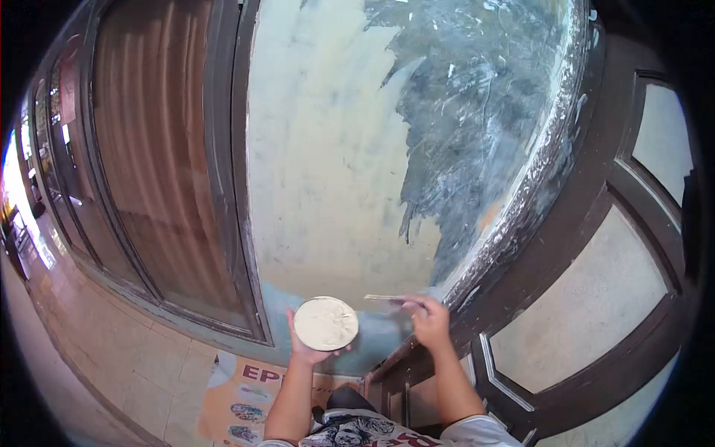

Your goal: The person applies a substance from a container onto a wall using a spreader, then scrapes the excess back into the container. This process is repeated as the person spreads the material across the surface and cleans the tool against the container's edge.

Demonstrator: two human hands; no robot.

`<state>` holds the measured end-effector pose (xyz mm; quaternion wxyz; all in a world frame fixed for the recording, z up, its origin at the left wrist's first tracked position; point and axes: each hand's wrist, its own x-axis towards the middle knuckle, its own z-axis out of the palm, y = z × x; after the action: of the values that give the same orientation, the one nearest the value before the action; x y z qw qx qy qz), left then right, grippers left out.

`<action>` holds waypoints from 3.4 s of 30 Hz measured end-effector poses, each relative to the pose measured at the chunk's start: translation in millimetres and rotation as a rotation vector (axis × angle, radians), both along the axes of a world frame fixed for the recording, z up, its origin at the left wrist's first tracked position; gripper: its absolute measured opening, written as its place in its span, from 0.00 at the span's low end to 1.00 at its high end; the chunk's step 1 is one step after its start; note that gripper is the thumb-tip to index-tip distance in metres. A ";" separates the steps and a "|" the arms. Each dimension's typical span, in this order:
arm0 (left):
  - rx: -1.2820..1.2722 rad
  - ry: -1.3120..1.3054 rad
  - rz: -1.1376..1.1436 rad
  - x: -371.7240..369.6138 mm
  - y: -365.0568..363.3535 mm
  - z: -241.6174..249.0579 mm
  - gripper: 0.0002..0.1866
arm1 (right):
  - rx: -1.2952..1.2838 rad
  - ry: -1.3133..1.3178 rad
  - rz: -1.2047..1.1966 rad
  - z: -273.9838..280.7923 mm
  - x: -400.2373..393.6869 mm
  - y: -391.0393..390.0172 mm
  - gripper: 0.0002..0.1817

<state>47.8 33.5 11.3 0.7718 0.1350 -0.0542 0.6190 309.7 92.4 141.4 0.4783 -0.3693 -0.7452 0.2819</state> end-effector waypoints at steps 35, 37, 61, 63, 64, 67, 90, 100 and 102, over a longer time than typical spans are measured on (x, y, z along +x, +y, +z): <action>-0.031 -0.041 0.237 -34.5 -19.3 12.3 0.59 | 1.119 -0.666 -0.222 133.4 -0.3 142.8 0.22; 0.025 -0.013 0.213 -36.8 -15.8 7.0 0.59 | 1.137 -0.512 -0.288 146.6 -2.8 149.9 0.22; 0.027 -0.067 0.192 -35.9 -17.6 -9.0 0.59 | 1.101 -0.399 -0.329 155.3 2.4 135.2 0.19; 0.057 -0.066 0.173 -39.0 -17.1 -13.5 0.59 | 1.142 -0.603 -0.206 129.6 12.3 134.2 0.19; 0.060 -0.066 0.174 -39.1 -19.0 -8.2 0.59 | 1.175 -0.810 -0.080 119.1 14.8 136.0 0.19; -0.081 -0.080 0.247 -36.5 -21.6 -0.2 0.58 | 1.163 -0.649 -0.226 127.7 6.2 144.0 0.20; -0.115 -0.079 0.294 -30.2 -20.1 7.3 0.57 | 0.988 -0.466 -0.334 144.6 -5.0 140.4 0.18; 0.067 -0.159 0.154 -35.6 -21.7 -0.9 0.52 | 1.036 -0.656 -0.324 138.3 -3.8 147.7 0.22; 0.059 -0.148 0.160 -34.2 -21.5 -1.1 0.53 | 1.065 -0.192 -0.526 156.8 -8.2 144.0 0.23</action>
<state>13.6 12.0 10.2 0.7096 0.1154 -0.1181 0.6850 301.5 236.4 298.2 0.5819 -0.2746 -0.7075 -0.2923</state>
